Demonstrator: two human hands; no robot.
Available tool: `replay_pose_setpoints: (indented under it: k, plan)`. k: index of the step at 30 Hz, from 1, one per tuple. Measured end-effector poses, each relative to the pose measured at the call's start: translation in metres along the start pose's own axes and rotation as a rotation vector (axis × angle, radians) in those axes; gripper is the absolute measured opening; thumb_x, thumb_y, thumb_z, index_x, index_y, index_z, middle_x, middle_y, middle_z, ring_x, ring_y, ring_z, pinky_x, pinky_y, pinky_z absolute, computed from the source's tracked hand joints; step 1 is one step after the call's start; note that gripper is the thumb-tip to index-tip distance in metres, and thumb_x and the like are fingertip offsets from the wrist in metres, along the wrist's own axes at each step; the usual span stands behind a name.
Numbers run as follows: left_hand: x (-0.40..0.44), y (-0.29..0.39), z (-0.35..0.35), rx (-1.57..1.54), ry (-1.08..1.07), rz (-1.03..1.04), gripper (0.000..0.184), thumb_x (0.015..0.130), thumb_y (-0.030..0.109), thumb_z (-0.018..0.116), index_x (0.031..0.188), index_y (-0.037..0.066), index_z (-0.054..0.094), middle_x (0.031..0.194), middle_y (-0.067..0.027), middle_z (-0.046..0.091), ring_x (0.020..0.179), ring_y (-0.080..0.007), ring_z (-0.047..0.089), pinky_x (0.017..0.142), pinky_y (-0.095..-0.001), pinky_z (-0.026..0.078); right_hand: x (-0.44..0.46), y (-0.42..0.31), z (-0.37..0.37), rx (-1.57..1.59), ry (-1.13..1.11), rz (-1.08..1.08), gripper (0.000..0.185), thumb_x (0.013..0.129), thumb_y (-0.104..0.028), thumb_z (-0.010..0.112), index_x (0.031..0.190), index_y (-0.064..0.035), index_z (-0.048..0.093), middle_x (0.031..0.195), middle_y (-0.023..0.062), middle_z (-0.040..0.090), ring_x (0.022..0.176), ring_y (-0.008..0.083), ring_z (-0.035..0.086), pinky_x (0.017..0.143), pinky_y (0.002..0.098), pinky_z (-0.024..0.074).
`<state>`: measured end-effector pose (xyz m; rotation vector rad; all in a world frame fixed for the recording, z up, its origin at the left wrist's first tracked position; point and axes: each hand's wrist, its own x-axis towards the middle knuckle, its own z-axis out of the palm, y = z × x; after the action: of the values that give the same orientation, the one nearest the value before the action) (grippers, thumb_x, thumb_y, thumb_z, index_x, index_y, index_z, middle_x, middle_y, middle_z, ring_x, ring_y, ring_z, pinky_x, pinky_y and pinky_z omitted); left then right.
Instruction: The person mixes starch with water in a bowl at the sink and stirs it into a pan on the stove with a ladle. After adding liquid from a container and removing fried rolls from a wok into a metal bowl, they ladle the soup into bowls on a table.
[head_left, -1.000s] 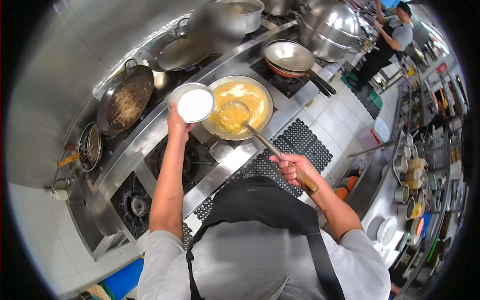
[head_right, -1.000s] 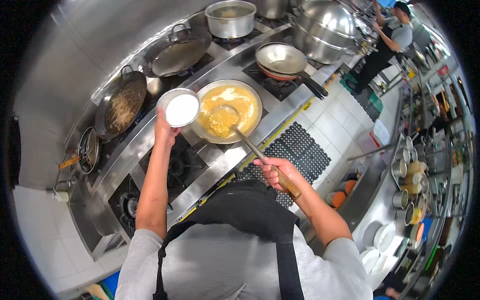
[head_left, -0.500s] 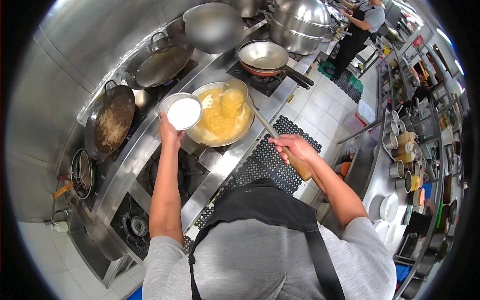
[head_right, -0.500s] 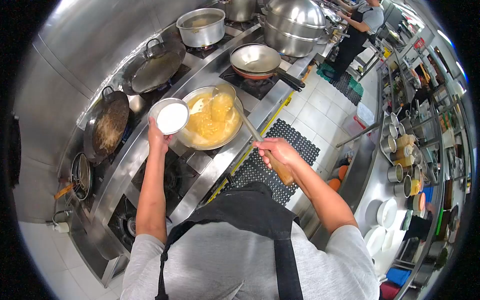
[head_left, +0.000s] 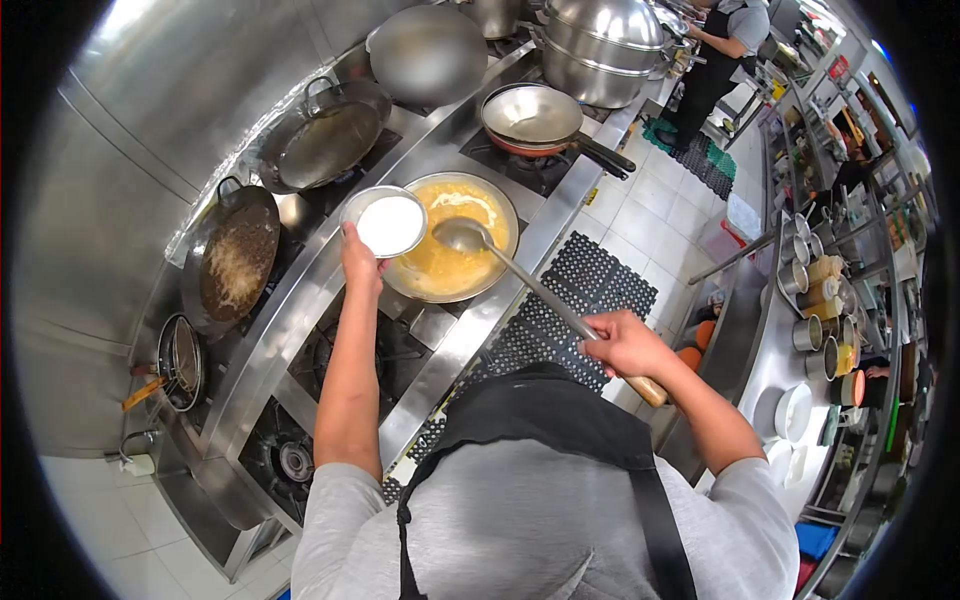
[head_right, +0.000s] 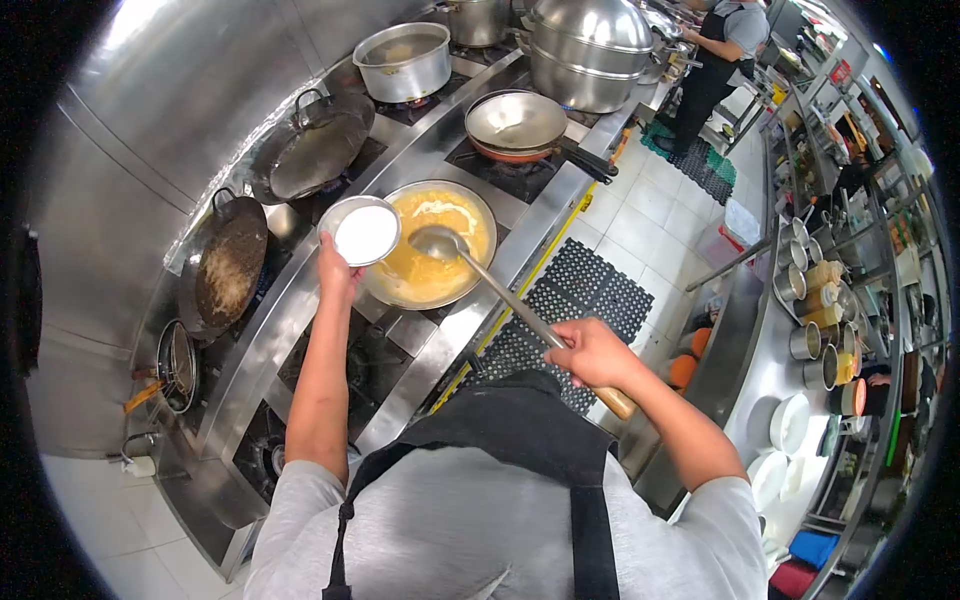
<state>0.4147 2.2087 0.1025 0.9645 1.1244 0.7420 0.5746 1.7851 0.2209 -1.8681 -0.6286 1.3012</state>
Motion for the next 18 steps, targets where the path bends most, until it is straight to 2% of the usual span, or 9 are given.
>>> replay_pose_setpoints:
  k: [4, 5, 8, 9, 15, 18]
  plan:
    - [0.002, -0.002, 0.011, 0.021, -0.019, 0.006, 0.055, 0.106, 0.060, 0.035, 0.126, 0.014, 0.058, 0.096, -0.0032, 0.068, 0.076, -0.0148, 0.063, 0.055, -0.0300, 0.047, -0.011, 0.007, -0.001, -0.228, -0.051, -0.007, 0.012, 0.091, -0.014, 0.070, 0.093, -0.0027, 0.067, 0.064, 0.0009, 0.057, 0.045, 0.0079, 0.051, 0.046, 0.0302, 0.0443]
    - [0.002, -0.003, 0.015, 0.027, -0.020, 0.009, 0.055, 0.106, 0.059, 0.035, 0.127, 0.014, 0.057, 0.097, -0.0034, 0.068, 0.076, -0.0149, 0.063, 0.055, -0.0299, 0.047, -0.010, 0.010, -0.002, -0.315, -0.056, 0.010, 0.015, 0.089, -0.018, 0.070, 0.093, -0.0033, 0.066, 0.065, 0.0079, 0.060, 0.050, 0.0176, 0.058, 0.055, 0.0375, 0.0487]
    - [0.001, -0.004, 0.023, 0.053, 0.003, 0.029, 0.054, 0.106, 0.058, 0.035, 0.128, 0.014, 0.056, 0.099, -0.0037, 0.068, 0.076, -0.0150, 0.063, 0.054, -0.0291, 0.046, -0.005, 0.015, 0.003, -0.553, -0.007, -0.194, 0.022, 0.086, -0.022, 0.070, 0.091, -0.0017, 0.065, 0.070, 0.0158, 0.063, 0.063, 0.0314, 0.064, 0.065, 0.0434, 0.0504]
    - [0.000, -0.005, 0.024, 0.054, 0.002, 0.035, 0.053, 0.106, 0.058, 0.035, 0.128, 0.014, 0.056, 0.099, -0.0037, 0.068, 0.077, -0.0149, 0.063, 0.054, -0.0291, 0.046, -0.004, 0.012, 0.004, -0.633, -0.006, -0.159, 0.026, 0.084, -0.025, 0.069, 0.098, -0.0032, 0.068, 0.079, 0.0207, 0.068, 0.080, 0.0402, 0.066, 0.075, 0.0469, 0.0516]
    - [-0.002, -0.007, 0.020, 0.038, 0.034, 0.064, 0.052, 0.106, 0.056, 0.034, 0.126, 0.013, 0.056, 0.098, -0.0041, 0.068, 0.077, -0.0152, 0.064, 0.054, -0.0288, 0.046, 0.022, 0.027, 0.011, -0.681, 0.067, -0.205, 0.037, 0.083, -0.023, 0.067, 0.115, -0.0044, 0.071, 0.091, 0.0248, 0.071, 0.088, 0.0414, 0.069, 0.083, 0.0488, 0.0539]
    - [0.004, -0.013, 0.010, 0.024, 0.069, 0.073, 0.054, 0.106, 0.057, 0.033, 0.125, 0.013, 0.057, 0.095, -0.0043, 0.069, 0.074, -0.0161, 0.064, 0.053, -0.0284, 0.046, 0.035, 0.022, 0.016, -0.697, 0.084, -0.210, 0.037, 0.083, -0.022, 0.067, 0.114, -0.0020, 0.070, 0.090, 0.0267, 0.070, 0.088, 0.0427, 0.069, 0.083, 0.0496, 0.0540]
